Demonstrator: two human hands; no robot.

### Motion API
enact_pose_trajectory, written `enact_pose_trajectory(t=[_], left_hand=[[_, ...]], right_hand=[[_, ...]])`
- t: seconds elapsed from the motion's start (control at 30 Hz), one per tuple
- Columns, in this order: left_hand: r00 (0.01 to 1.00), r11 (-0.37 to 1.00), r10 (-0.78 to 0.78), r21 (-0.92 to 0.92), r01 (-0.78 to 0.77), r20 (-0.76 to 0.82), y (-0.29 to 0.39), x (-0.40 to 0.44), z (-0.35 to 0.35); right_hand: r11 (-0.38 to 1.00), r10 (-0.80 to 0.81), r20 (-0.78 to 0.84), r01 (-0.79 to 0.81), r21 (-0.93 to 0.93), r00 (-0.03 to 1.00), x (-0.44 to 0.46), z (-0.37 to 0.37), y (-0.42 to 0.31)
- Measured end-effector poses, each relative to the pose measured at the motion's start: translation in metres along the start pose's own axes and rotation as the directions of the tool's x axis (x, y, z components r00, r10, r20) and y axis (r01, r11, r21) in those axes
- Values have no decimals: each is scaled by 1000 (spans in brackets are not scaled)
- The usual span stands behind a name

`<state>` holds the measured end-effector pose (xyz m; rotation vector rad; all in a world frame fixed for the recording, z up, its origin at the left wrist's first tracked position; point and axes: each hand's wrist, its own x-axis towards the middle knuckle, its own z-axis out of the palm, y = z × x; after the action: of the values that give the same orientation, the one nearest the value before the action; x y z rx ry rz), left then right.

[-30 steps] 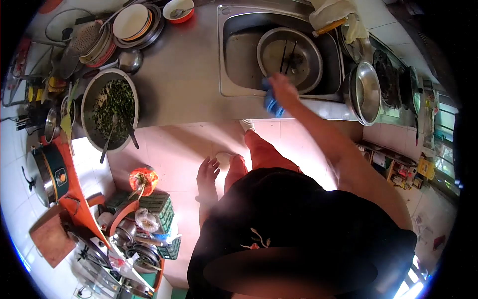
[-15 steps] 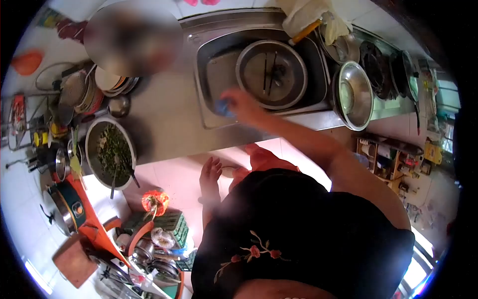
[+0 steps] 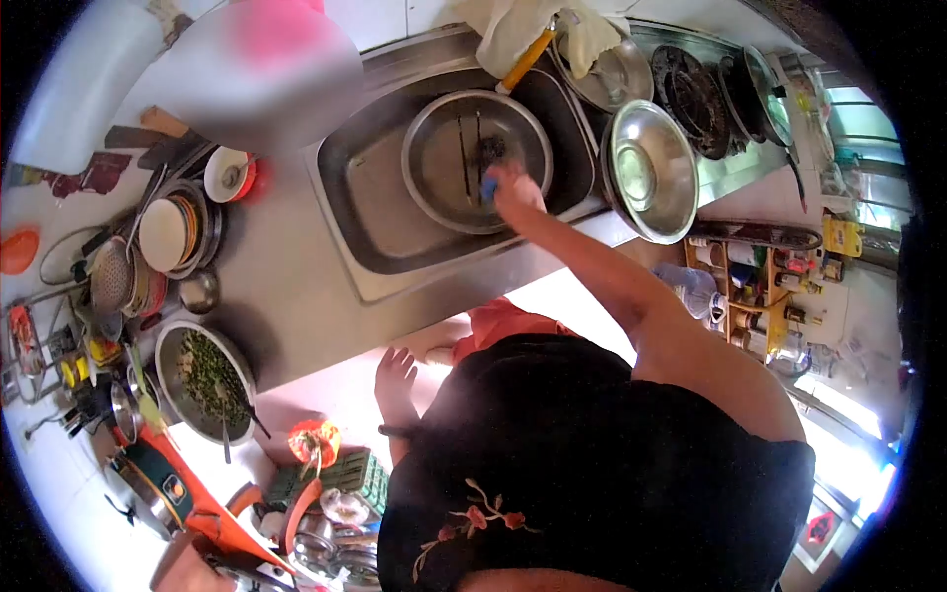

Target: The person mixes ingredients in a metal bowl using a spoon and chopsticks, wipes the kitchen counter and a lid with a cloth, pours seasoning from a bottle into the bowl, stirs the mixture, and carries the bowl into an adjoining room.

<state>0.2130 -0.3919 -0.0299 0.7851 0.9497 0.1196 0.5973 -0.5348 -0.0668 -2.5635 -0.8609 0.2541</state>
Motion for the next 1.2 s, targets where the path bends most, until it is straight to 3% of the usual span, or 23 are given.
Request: enact_pose_trajectory(t=[0.07,0.17,0.23,0.27,0.3,0.4,0.5,0.53,0.57,0.67,0.77,0.9,0.93,1.03,1.13,1.17,1.2], left_hand=[[1000,999,23,36,-23,0,6,1,13],[992,980,107,164,-116,65,30,13,40],[978,934,172,297,-200,118,45,21,56],[975,961,159,203,-189,156,47,27,59],[975,955,162,225,-194,152,55,30,67],[983,950,133,265,-162,124,81,32,92],[999,1000,-16,6,16,35,87,64,96],[993,996,-68,-55,73,96,89,78,96],[981,986,-114,-102,131,159,95,92,92],[886,934,-48,-292,203,462,96,120,100],[801,885,-48,-347,311,597,81,141,106],[873,965,-1,-229,129,488,64,155,114],[884,968,-15,-215,131,468,73,144,123],[853,960,-82,-189,206,515,70,149,144],[857,962,-111,-161,219,503,72,166,168],[862,963,-118,-157,221,492,84,161,185],[938,972,-163,-112,206,307,90,155,209]], right_hand=[[946,141,-101,-104,307,985,25,-45,-20],[550,166,154,-221,805,974,43,-66,-69],[860,-5,143,-69,505,990,44,-49,-78],[877,-20,143,-51,477,990,38,-30,-80],[893,-40,144,-29,450,989,31,-15,-85],[751,-72,276,-130,647,958,5,-13,-118],[442,-35,354,-304,844,935,-20,-1,-131],[549,-102,335,-227,804,937,-26,-27,-144],[479,-110,374,-281,832,921,-29,-32,-149],[271,-126,448,-404,874,885,-37,-49,-160],[267,-122,462,-419,868,879,-38,-44,-146],[712,27,158,-130,690,987,-41,-61,-126],[641,116,58,-119,758,992,-45,-49,-115],[840,161,-38,-117,530,986,-42,-50,-89],[799,319,-90,-217,561,944,-14,-87,-69],[605,384,-188,-93,791,904,8,-83,-50],[526,480,-146,-151,837,865,23,-88,-22]])
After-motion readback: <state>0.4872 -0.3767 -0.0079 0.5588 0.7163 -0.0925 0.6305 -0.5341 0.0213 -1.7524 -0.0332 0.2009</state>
